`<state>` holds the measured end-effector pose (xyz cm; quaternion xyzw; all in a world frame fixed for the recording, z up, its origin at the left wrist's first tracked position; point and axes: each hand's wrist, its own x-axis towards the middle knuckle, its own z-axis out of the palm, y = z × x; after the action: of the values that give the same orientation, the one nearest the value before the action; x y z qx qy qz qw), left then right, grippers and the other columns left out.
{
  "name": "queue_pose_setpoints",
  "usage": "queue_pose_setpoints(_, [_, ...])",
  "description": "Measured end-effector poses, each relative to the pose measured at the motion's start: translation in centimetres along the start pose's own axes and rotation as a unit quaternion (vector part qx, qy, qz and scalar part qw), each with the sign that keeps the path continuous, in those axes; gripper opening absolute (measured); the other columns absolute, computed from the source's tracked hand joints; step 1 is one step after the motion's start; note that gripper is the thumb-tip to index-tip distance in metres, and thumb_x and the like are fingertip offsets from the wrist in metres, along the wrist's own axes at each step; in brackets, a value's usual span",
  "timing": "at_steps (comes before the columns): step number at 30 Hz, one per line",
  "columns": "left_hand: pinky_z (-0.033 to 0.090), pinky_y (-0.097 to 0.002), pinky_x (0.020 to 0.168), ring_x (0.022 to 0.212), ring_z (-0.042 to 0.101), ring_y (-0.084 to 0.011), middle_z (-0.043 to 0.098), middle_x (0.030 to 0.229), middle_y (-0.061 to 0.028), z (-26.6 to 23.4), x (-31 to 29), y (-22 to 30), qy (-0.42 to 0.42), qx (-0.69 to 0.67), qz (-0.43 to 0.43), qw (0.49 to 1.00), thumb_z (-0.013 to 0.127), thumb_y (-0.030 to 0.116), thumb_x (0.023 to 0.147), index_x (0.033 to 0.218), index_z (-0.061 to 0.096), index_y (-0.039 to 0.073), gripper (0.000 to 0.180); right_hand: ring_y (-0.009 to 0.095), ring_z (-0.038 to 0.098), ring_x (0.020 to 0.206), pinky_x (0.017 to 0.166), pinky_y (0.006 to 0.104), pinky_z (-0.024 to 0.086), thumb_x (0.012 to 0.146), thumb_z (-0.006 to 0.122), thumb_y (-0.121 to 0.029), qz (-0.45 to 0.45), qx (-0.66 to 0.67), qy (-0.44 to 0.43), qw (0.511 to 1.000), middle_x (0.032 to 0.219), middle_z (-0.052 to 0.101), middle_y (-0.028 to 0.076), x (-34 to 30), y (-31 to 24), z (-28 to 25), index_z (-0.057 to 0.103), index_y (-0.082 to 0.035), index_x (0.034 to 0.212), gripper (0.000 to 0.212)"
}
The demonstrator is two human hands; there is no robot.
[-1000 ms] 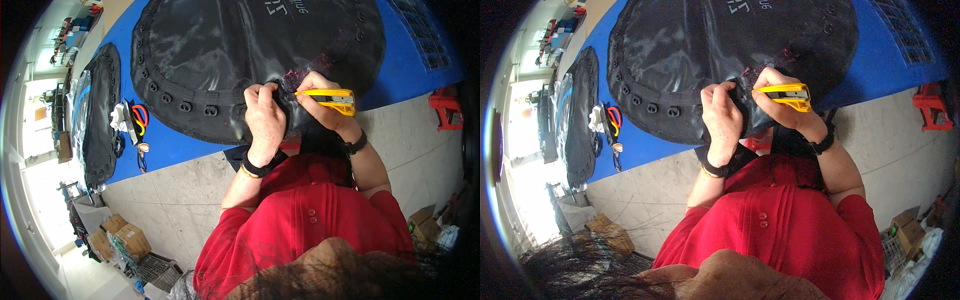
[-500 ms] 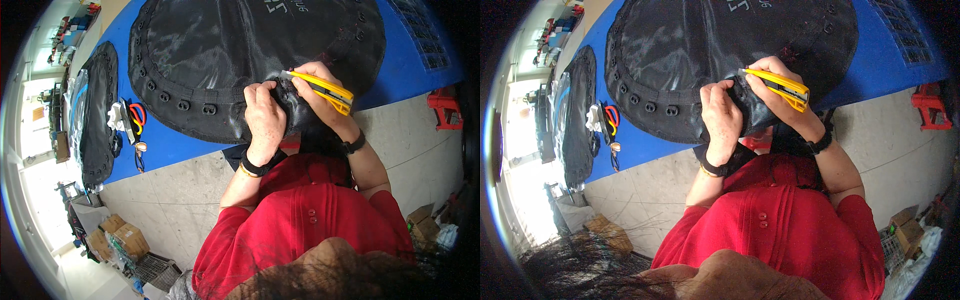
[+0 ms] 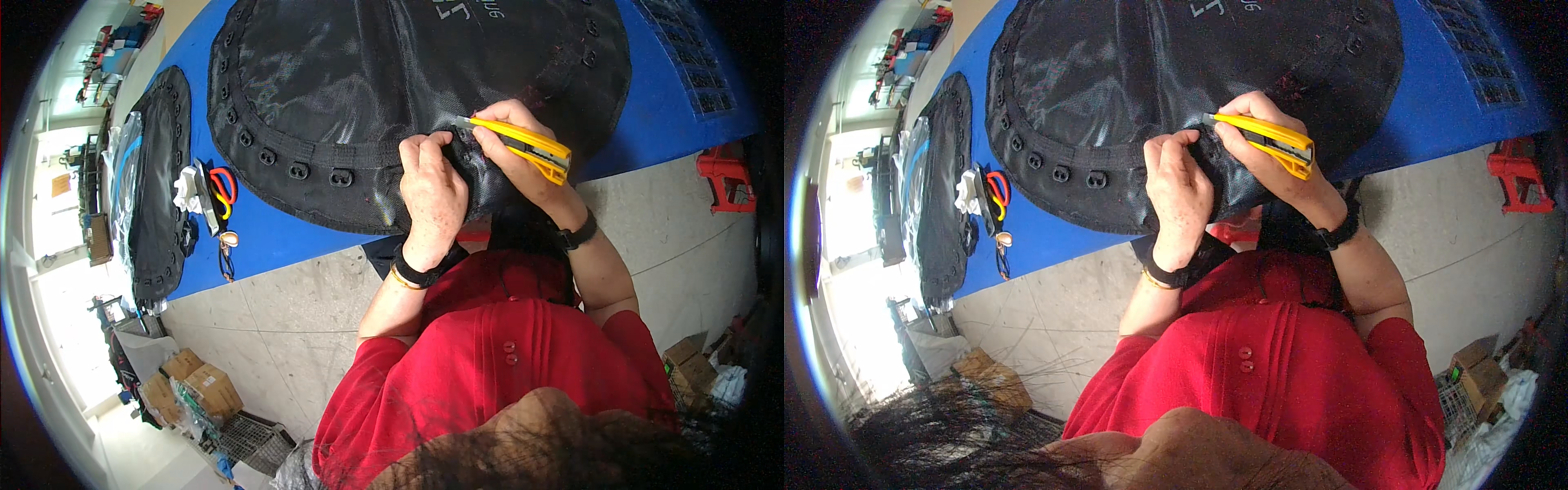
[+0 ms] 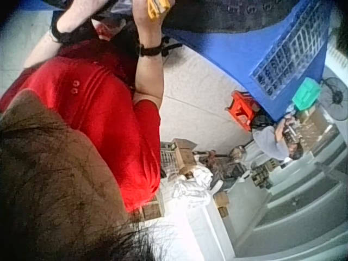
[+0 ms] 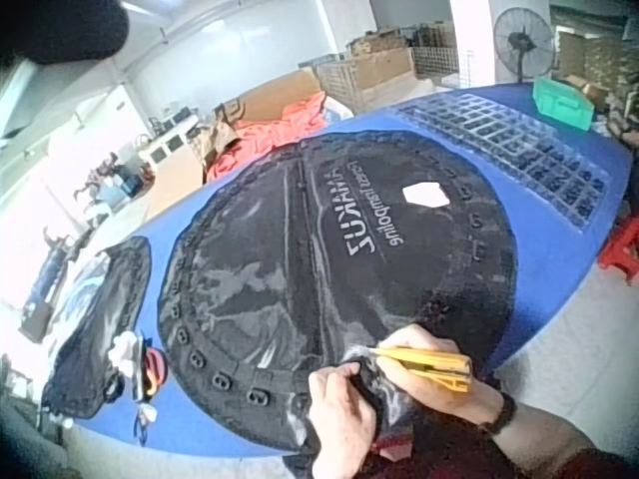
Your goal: Assembling or repairing a black mesh product using a utility knife and a manual stapler.
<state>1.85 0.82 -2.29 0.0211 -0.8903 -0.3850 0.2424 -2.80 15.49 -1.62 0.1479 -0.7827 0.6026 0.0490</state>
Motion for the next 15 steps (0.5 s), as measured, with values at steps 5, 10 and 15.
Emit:
queue_pose_setpoints(5, [0.053, -0.0416, 0.073, 0.084, 0.064, -0.0350, 0.059, 0.099, -0.0172, 0.03, -0.03, -0.10, 0.002, 0.004, 0.005, 1.000, 0.056, -0.012, 0.085, 0.104, 0.065, 0.004, 0.027, 0.016, 0.069, 0.082, 0.072, 0.0294, 0.053, 0.092, 0.068, -0.012, -0.028, -0.022, 0.003, 0.999, 0.090, 0.069, 0.008, 0.11, -0.03, -0.06, 0.061, -0.005, 0.101, 0.013])
queue_pose_setpoints(10, [0.054, -0.0416, 0.073, 0.085, 0.064, -0.0347, 0.059, 0.099, -0.0168, 0.02, -0.01, -0.12, -0.002, 0.009, 0.002, 1.000, 0.056, -0.012, 0.085, 0.104, 0.065, 0.004, 0.027, 0.017, 0.069, 0.081, 0.072, 0.0298, 0.053, 0.092, 0.067, -0.012, -0.030, -0.019, 0.000, 0.999, 0.090, 0.068, 0.009, 0.20, 0.26, -0.07, 0.061, -0.005, 0.100, 0.012])
queue_pose_setpoints(15, [0.054, -0.0415, 0.073, 0.086, 0.064, -0.0348, 0.059, 0.099, -0.0169, 0.00, -0.02, 0.00, -0.003, 0.010, -0.001, 1.000, 0.056, -0.012, 0.085, 0.104, 0.066, 0.004, 0.026, 0.018, 0.069, 0.081, 0.072, 0.0304, 0.053, 0.092, 0.067, -0.011, -0.027, -0.015, -0.009, 0.999, 0.090, 0.068, 0.009, 0.18, 0.29, -0.24, 0.061, -0.005, 0.099, 0.011])
